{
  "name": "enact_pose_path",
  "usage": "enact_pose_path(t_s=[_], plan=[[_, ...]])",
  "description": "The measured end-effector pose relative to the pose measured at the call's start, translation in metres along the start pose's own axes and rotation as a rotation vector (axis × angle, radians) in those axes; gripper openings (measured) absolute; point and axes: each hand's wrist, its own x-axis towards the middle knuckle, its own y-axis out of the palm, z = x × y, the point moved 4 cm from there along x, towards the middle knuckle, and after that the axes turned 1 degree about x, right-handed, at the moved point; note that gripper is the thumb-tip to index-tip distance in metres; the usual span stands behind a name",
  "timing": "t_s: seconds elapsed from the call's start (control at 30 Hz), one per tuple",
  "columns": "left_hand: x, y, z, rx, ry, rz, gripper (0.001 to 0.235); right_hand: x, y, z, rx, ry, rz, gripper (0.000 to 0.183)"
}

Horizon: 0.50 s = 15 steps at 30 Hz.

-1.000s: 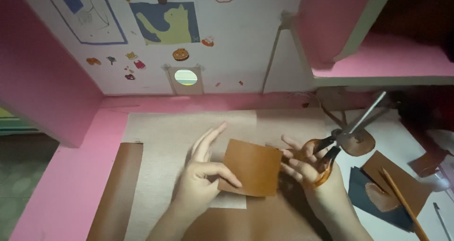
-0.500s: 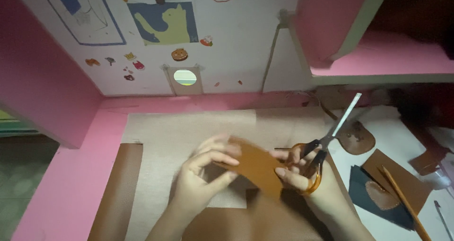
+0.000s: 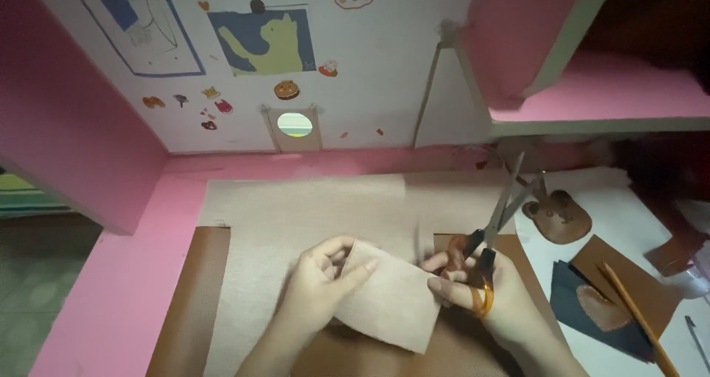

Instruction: The person uses scissors to cut a rectangular piece from a large sheet of beige fabric. They then trim the edges of the cut piece and fold it in half before placing it on the table.

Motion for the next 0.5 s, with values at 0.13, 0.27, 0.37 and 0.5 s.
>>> enact_pose_path(t_s=[0.13,0.27,0.37,0.5], plan=[[-0.009,0.005,-0.016,-0.407,-0.176,-0.297,0.029,0.006,-0.001,-0.032,0.201,-0.060,-0.117,0.035],[-0.022,0.026,-0.025,-0.701,-0.283,-0.156,0.043,-0.006,0.010,-0.041,0.403,-0.045,-0.147,0.039],[-0.019,0.025,-0.006,-0.462,-0.201,-0.203,0.037,-0.015,0.008,-0.054,0.288,-0.001,-0.113,0.038],[-0.026,0.030,0.000,-0.040,-0.254,-0.178,0.041,-0.027,0.001,-0.038,0.202,-0.013,-0.191,0.037]])
